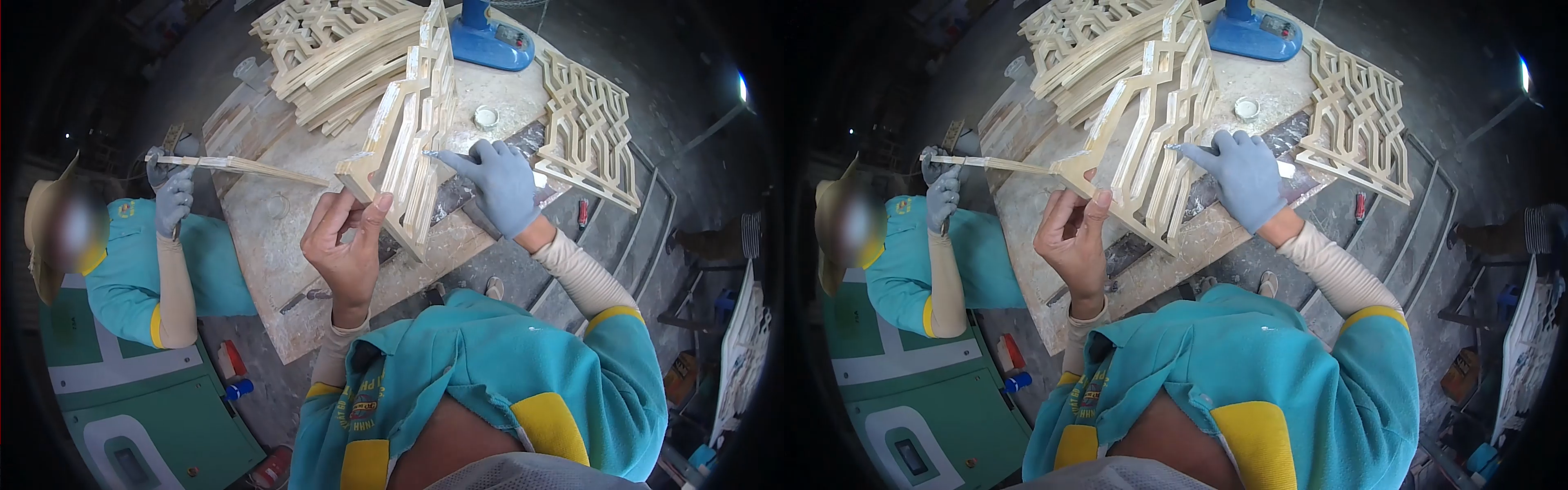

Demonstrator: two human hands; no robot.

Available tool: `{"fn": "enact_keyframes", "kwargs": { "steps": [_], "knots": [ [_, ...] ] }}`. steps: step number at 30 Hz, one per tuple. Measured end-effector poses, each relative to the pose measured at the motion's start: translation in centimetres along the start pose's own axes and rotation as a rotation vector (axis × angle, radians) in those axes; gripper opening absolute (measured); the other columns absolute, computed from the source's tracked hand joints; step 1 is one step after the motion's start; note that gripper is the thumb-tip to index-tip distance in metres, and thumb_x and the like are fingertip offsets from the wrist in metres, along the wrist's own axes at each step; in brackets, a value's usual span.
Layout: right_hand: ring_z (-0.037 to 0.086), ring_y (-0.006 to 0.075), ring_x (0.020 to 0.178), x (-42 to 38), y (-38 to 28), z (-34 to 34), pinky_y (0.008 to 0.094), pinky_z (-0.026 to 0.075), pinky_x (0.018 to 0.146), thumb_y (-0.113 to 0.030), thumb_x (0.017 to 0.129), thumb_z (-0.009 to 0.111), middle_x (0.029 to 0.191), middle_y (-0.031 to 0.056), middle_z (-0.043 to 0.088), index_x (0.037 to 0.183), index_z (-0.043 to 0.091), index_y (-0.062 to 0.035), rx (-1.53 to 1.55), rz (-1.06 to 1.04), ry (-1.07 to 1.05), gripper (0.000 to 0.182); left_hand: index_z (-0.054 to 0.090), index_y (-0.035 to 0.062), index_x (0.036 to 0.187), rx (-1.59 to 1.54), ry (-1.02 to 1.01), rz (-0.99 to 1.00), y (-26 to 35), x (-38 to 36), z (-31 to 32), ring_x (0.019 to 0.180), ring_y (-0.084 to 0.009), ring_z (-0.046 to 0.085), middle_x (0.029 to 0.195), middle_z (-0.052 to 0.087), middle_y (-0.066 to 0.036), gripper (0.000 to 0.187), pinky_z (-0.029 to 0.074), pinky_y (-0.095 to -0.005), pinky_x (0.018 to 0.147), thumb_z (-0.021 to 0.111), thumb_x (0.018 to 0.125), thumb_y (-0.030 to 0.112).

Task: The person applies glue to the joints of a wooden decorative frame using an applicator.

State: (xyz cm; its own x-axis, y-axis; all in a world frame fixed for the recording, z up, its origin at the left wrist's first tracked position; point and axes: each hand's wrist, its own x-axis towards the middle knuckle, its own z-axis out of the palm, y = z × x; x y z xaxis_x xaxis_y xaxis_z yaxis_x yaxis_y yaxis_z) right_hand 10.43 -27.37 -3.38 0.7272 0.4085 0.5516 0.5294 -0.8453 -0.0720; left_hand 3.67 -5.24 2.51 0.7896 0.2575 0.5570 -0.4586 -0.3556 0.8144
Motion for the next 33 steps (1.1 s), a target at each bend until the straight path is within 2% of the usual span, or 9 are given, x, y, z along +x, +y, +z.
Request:
{"fn": "enact_keyframes", "kwargs": {
  "steps": [9, 11, 15, 21, 25, 27, 30, 33],
  "knots": [
    [0.056, 0.0234, 0.076, -1.7, 0.0, 1.5, 0.0361, 0.045, 0.065, -0.007, 0.081, 0.060, 0.085, 0.0044, 0.051, 0.129, 0.065, -0.0305, -0.048, 0.062, 0.010, 0.053, 0.075, -0.0043, 0.108, 0.027, -0.031, 0.014, 0.7, -0.3, 0.4, 0.069, -0.0093, 0.061, 0.079, 0.062, -0.005, 0.027, 0.048, -0.0226, 0.063, 0.081, 0.082, 0.000],
    [0.056, 0.0235, 0.076, -1.3, -0.2, 0.8, 0.0363, 0.045, 0.065, -0.008, 0.080, 0.062, 0.085, 0.0044, 0.051, 0.129, 0.065, -0.0303, -0.046, 0.077, 0.009, 0.054, 0.073, -0.0035, 0.117, 0.051, -0.062, 0.025, 0.6, -0.5, 0.3, 0.073, -0.0053, 0.052, 0.082, 0.056, 0.001, 0.031, 0.042, -0.0191, 0.066, 0.078, 0.088, 0.003],
    [0.056, 0.0242, 0.076, -0.8, 0.0, 2.1, 0.0379, 0.046, 0.066, -0.011, 0.076, 0.069, 0.086, 0.0050, 0.052, 0.130, 0.064, -0.0293, -0.088, 0.088, 0.029, 0.057, 0.073, -0.0030, 0.117, 0.063, -0.084, 0.048, 0.8, -0.6, 0.4, 0.074, -0.0054, 0.052, 0.082, 0.056, 0.001, 0.031, 0.042, -0.0192, 0.066, 0.078, 0.088, 0.002],
    [0.058, 0.0240, 0.078, -1.3, -0.6, 1.1, 0.0374, 0.048, 0.067, -0.010, 0.080, 0.065, 0.087, 0.0057, 0.053, 0.130, 0.064, -0.0285, 0.076, 0.055, -0.024, 0.054, 0.073, -0.0027, 0.117, 0.068, -0.081, 0.040, 0.9, -0.6, 0.4, 0.074, -0.0057, 0.053, 0.082, 0.056, 0.001, 0.030, 0.043, -0.0193, 0.066, 0.078, 0.087, 0.001],
    [0.058, 0.0241, 0.077, -0.5, -0.1, 1.7, 0.0375, 0.048, 0.065, -0.009, 0.081, 0.063, 0.086, 0.0061, 0.053, 0.130, 0.065, -0.0292, 0.020, 0.107, -0.019, 0.053, 0.073, -0.0034, 0.117, 0.083, -0.086, 0.052, 0.9, -0.6, 0.6, 0.074, -0.0059, 0.054, 0.083, 0.057, 0.000, 0.031, 0.044, -0.0196, 0.065, 0.078, 0.087, 0.002],
    [0.058, 0.0256, 0.074, -0.8, -0.5, 1.9, 0.0388, 0.047, 0.064, -0.001, 0.075, 0.061, 0.081, 0.0062, 0.052, 0.129, 0.068, -0.0295, 0.030, 0.057, 0.043, 0.062, 0.073, -0.0036, 0.117, 0.081, -0.085, 0.066, 0.8, -0.5, 0.6, 0.074, -0.0060, 0.055, 0.083, 0.058, 0.000, 0.031, 0.044, -0.0195, 0.065, 0.078, 0.087, 0.002],
    [0.058, 0.0263, 0.074, -1.3, -0.9, 1.6, 0.0396, 0.047, 0.064, -0.001, 0.075, 0.061, 0.082, 0.0067, 0.053, 0.130, 0.068, -0.0283, 0.084, 0.067, -0.035, 0.061, 0.073, -0.0040, 0.117, 0.082, -0.083, 0.069, 0.7, -0.3, 0.6, 0.074, -0.0060, 0.055, 0.083, 0.058, -0.001, 0.031, 0.044, -0.0194, 0.065, 0.079, 0.087, 0.002],
    [0.058, 0.0265, 0.074, -0.4, -0.4, 1.3, 0.0398, 0.048, 0.064, -0.002, 0.075, 0.061, 0.083, 0.0067, 0.053, 0.129, 0.068, -0.0294, 0.102, 0.109, 0.023, 0.061, 0.073, -0.0038, 0.117, 0.098, -0.091, 0.065, 0.8, -0.3, 0.5, 0.074, -0.0061, 0.055, 0.083, 0.058, -0.001, 0.032, 0.044, -0.0193, 0.066, 0.079, 0.086, 0.002]
  ]
}}
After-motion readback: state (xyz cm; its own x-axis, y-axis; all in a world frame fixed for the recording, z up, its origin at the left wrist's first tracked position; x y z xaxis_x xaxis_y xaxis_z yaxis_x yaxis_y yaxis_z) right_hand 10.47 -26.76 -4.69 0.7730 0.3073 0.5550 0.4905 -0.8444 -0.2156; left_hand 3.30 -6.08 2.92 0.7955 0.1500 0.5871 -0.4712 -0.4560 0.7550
